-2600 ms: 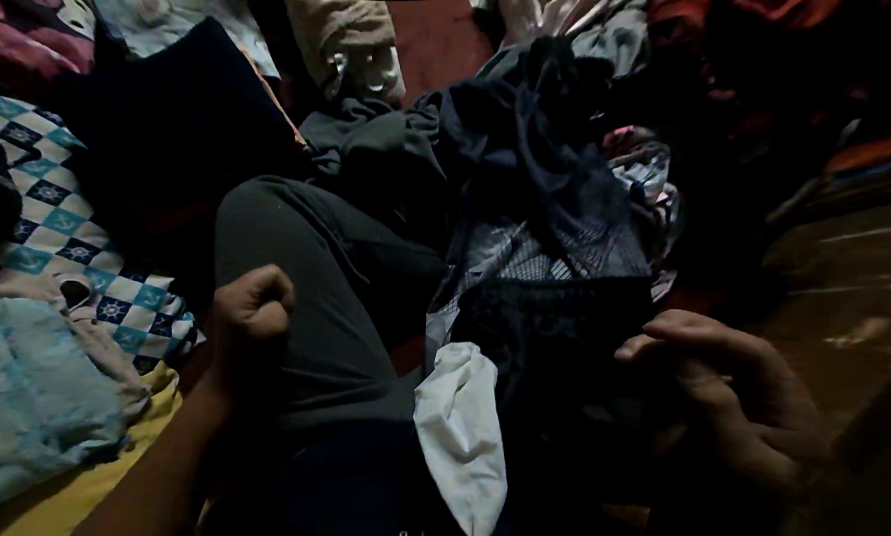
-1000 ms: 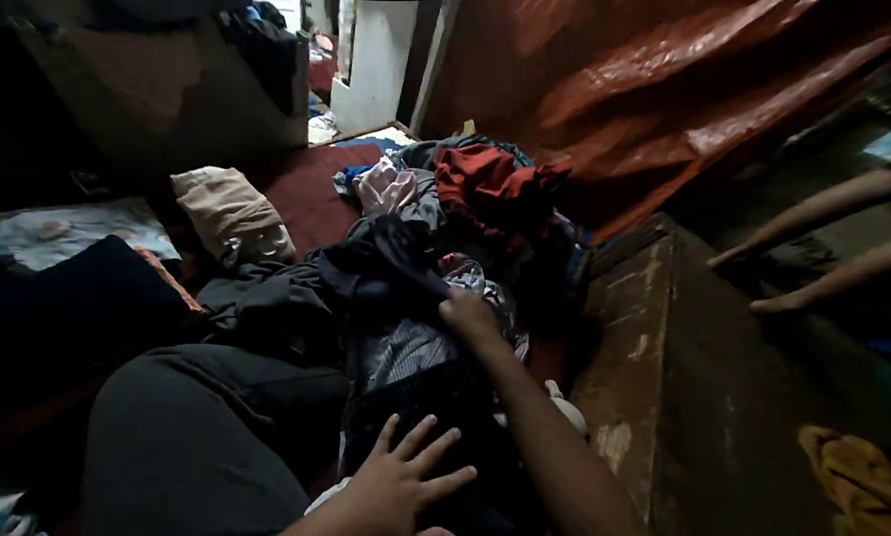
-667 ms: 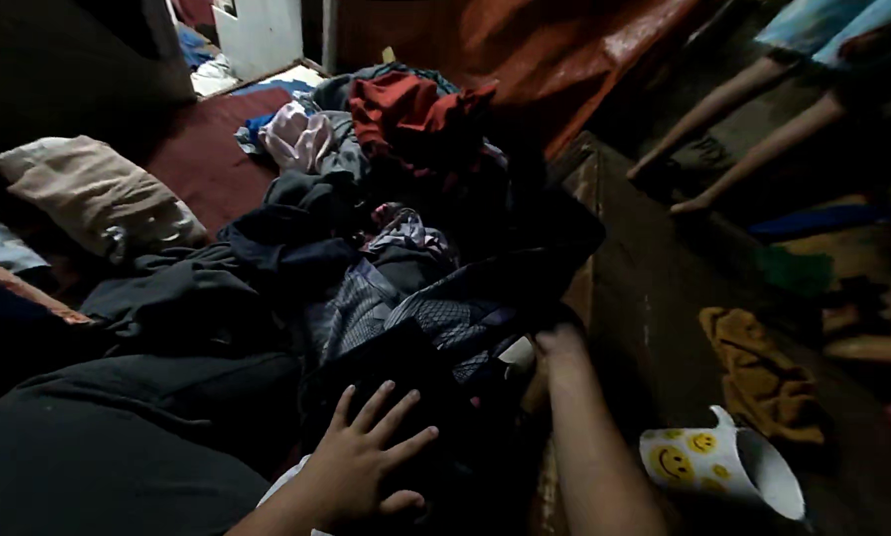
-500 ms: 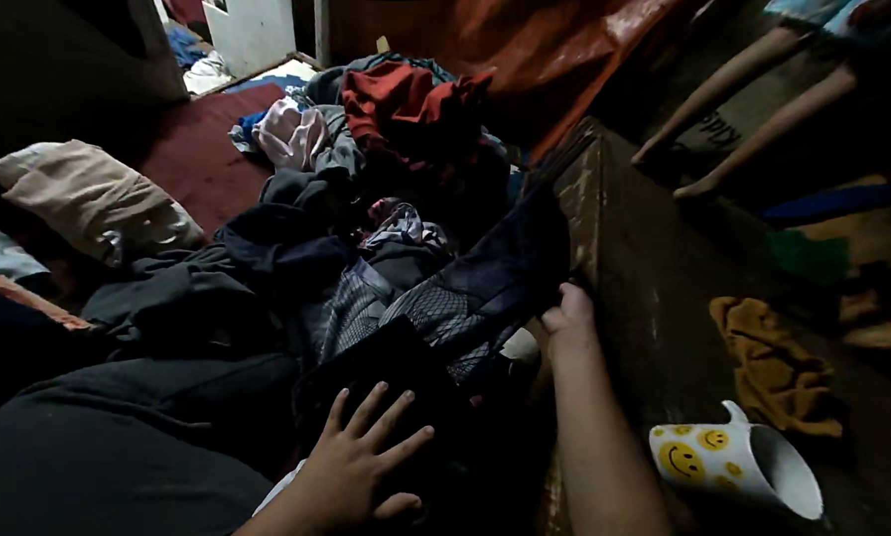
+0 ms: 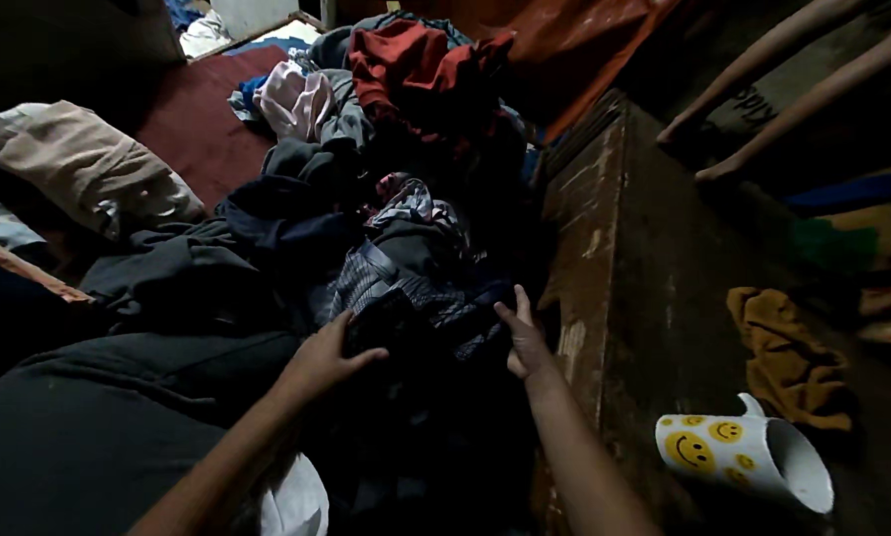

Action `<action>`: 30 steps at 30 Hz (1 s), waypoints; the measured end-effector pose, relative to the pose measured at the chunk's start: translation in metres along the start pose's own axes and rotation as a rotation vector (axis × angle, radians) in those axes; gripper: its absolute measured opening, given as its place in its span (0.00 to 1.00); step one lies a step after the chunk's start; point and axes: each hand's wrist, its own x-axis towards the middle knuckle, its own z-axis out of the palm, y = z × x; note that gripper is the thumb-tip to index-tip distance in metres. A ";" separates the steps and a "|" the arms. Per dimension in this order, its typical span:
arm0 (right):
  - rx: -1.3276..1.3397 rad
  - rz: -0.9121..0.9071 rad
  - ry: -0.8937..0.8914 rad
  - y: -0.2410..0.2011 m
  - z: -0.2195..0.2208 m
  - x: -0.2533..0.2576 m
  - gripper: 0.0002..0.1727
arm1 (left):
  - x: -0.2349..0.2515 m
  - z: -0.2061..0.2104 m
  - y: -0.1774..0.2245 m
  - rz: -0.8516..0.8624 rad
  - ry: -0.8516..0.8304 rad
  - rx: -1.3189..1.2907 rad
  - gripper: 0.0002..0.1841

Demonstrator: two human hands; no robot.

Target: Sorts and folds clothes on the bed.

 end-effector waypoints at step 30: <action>-1.029 -0.351 -0.127 -0.031 -0.005 -0.106 0.24 | 0.043 -0.004 -0.007 -0.026 -0.034 -0.363 0.26</action>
